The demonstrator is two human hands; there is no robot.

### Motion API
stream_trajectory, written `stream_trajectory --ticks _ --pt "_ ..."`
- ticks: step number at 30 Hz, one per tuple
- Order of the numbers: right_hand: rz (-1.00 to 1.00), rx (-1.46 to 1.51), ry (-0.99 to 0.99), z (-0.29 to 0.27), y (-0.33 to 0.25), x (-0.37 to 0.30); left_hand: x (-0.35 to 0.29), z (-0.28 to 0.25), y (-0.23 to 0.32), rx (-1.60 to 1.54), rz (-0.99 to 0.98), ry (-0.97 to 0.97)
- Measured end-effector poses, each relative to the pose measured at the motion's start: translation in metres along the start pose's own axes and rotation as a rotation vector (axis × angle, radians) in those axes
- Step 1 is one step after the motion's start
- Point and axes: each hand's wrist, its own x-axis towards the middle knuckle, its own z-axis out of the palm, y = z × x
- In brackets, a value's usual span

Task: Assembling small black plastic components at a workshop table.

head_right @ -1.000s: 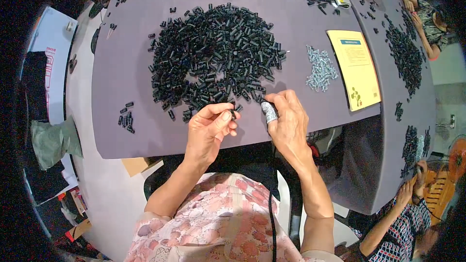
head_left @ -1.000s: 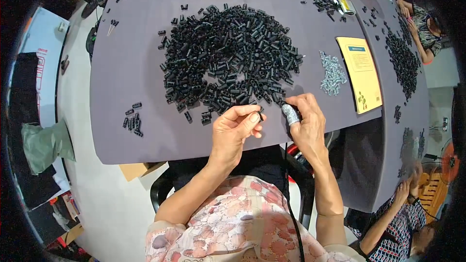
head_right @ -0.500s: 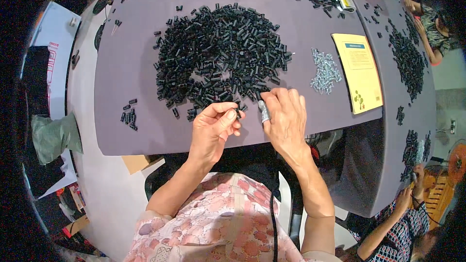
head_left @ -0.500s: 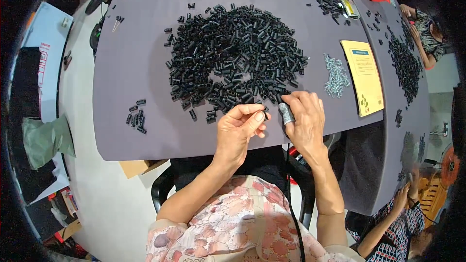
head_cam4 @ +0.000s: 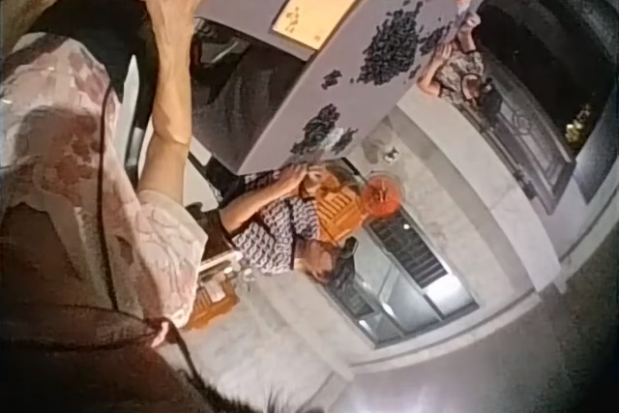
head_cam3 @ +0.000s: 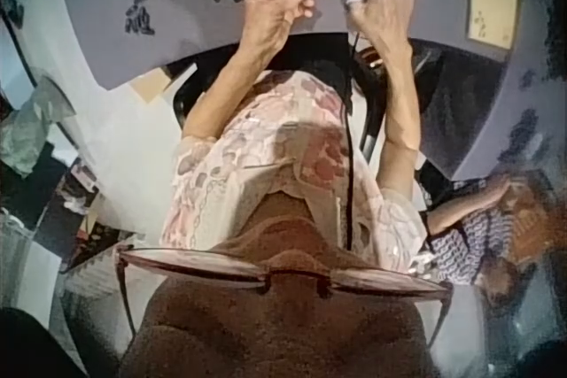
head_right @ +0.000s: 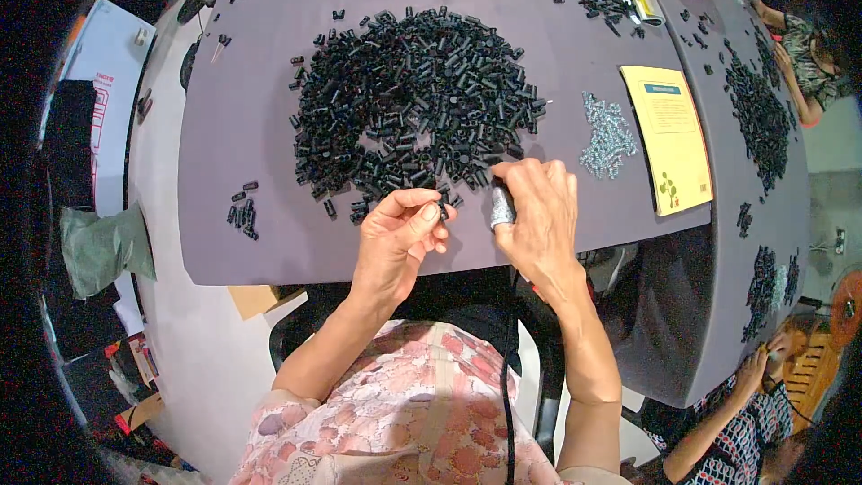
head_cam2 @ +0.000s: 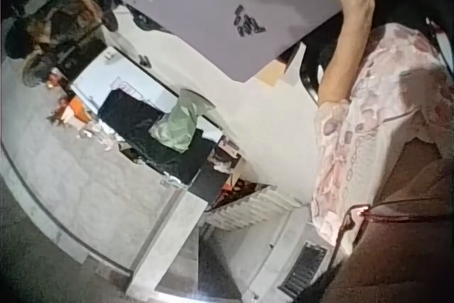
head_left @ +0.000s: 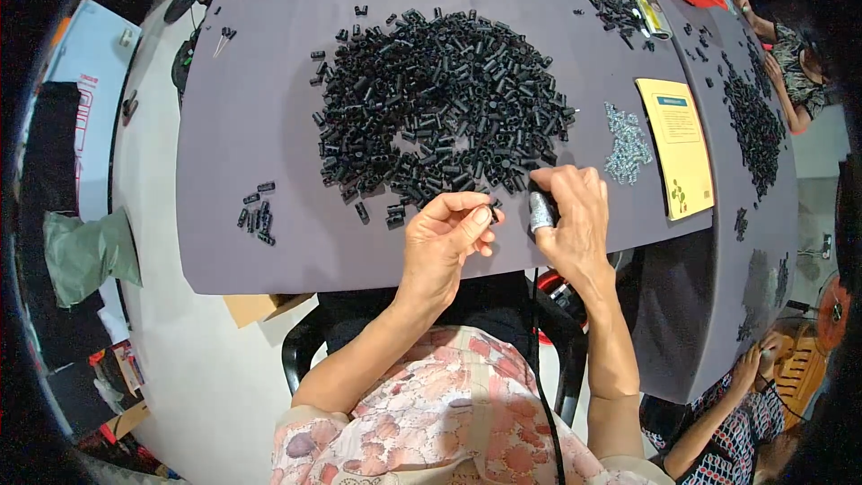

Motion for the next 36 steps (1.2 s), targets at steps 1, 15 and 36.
stream_trajectory --ticks 1,15,36 --pt "0.004 0.015 0.012 0.0 0.004 -0.001 0.0 0.0 -0.001 -0.003 0.003 -0.009" --pt "0.037 -0.075 -0.023 -0.007 0.002 0.0 0.0 -0.001 -0.001 -0.023 -0.003 -0.003" --pt "0.107 0.603 0.057 -0.006 -0.039 -0.021 0.0 0.004 -0.002 -0.065 -0.002 0.031"
